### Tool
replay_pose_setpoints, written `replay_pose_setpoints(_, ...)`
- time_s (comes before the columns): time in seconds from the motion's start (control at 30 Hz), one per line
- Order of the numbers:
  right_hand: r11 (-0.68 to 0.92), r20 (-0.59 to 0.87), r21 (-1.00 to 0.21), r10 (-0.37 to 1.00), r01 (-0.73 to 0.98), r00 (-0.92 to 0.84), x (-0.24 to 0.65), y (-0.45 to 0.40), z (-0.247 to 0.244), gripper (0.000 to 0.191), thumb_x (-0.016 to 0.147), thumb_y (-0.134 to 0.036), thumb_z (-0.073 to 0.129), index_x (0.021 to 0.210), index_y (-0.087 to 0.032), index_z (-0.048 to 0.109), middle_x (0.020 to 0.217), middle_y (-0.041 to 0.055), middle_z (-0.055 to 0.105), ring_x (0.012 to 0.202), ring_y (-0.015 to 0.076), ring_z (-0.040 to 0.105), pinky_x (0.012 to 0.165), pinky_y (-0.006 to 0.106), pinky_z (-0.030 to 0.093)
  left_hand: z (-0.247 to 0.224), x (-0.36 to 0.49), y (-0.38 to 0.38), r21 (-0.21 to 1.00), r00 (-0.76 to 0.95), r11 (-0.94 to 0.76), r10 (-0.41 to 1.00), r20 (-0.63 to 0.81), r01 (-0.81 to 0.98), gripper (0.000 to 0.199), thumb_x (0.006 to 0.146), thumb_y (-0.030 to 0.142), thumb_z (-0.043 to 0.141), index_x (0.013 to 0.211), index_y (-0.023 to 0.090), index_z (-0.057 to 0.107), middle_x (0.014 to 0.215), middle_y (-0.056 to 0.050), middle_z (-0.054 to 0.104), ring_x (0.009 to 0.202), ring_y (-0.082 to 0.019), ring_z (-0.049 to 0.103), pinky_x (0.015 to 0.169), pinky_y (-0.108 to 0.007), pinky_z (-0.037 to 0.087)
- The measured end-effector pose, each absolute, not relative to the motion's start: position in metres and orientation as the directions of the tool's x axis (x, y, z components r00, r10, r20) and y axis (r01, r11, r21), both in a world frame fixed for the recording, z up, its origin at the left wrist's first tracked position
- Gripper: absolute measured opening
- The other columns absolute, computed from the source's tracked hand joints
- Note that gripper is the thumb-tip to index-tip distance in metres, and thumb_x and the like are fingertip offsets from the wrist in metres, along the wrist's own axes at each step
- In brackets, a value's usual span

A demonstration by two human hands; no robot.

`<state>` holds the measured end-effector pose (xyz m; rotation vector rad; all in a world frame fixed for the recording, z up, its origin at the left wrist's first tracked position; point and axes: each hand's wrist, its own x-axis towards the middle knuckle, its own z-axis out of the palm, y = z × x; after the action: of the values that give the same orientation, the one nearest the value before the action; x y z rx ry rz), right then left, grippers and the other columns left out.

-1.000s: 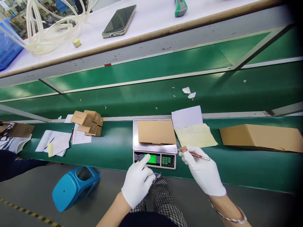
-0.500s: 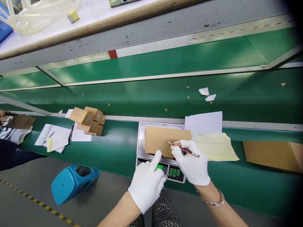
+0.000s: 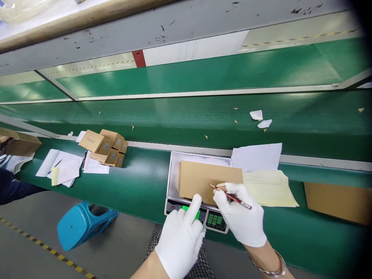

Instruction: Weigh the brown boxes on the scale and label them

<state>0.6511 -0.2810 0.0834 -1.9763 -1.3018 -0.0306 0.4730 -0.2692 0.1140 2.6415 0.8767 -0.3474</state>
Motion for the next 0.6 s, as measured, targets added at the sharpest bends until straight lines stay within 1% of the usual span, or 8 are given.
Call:
replay_pose_setpoints(0.13, -0.216, 0.392, -0.564, 0.779, 0.797, 0.489, 0.6501, -0.2804, 0.0832, 0.01, 0.087, -0.03, 0.052, 0.08, -0.024, 0.052, 0.07, 0.0004, 0.071, 0.061, 0.0158, 0.068, 0.06, 0.025, 0.051, 0.1135, 0.473, -0.2691, 0.296, 0.771, -0.715, 0.551, -0.319, 0.633, 0.021, 0.093, 0.03, 0.052, 0.076, 0.019, 0.057, 0.163, -0.005, 0.025, 0.076, -0.02, 0.058, 0.06, -0.038, 0.046)
replay_pose_setpoints(0.27, -0.207, 0.398, -0.562, 0.781, 0.801, 0.481, 0.651, -0.2812, 0.0826, 0.009, 0.086, -0.028, 0.051, 0.078, -0.024, 0.051, 0.068, -0.0006, 0.069, 0.059, 0.0153, 0.067, 0.059, 0.025, 0.051, 0.1145, 0.4732, -0.2678, 0.317, 0.769, -0.702, 0.556, -0.316, 0.637, 0.021, 0.093, 0.03, 0.051, 0.077, 0.019, 0.059, 0.163, -0.004, 0.024, 0.077, -0.02, 0.058, 0.06, -0.039, 0.045)
replay_pose_setpoints(0.4, -0.191, 0.391, -0.576, 0.789, 0.795, 0.474, 0.6523, -0.2818, 0.0813, 0.007, 0.086, -0.027, 0.053, 0.079, -0.024, 0.052, 0.07, -0.0008, 0.07, 0.059, 0.0149, 0.066, 0.059, 0.025, 0.051, 0.1154, 0.4728, -0.2681, 0.286, 0.783, -0.733, 0.535, -0.318, 0.617, 0.024, 0.094, 0.03, 0.049, 0.075, 0.019, 0.058, 0.162, -0.006, 0.025, 0.075, -0.021, 0.059, 0.058, -0.04, 0.045)
replay_pose_setpoints(0.5, -0.203, 0.389, -0.594, 0.775, 0.779, 0.498, 0.6522, -0.2817, 0.0809, 0.008, 0.086, -0.027, 0.053, 0.08, -0.023, 0.053, 0.07, -0.0005, 0.07, 0.06, 0.0147, 0.067, 0.06, 0.025, 0.051, 0.1158, 0.4723, -0.2689, 0.245, 0.785, -0.755, 0.525, -0.328, 0.608, 0.022, 0.092, 0.031, 0.052, 0.075, 0.019, 0.058, 0.162, -0.006, 0.027, 0.074, -0.02, 0.059, 0.058, -0.039, 0.046)
replay_pose_setpoints(0.6, -0.227, 0.393, -0.6, 0.751, 0.767, 0.53, 0.6513, -0.2815, 0.0816, 0.008, 0.086, -0.028, 0.054, 0.079, -0.023, 0.053, 0.069, -0.0005, 0.069, 0.061, 0.0148, 0.066, 0.061, 0.025, 0.051, 0.1165, 0.4725, -0.2681, 0.245, 0.79, -0.76, 0.524, -0.319, 0.602, 0.021, 0.092, 0.031, 0.053, 0.075, 0.019, 0.057, 0.161, -0.006, 0.028, 0.075, -0.02, 0.059, 0.059, -0.038, 0.046)
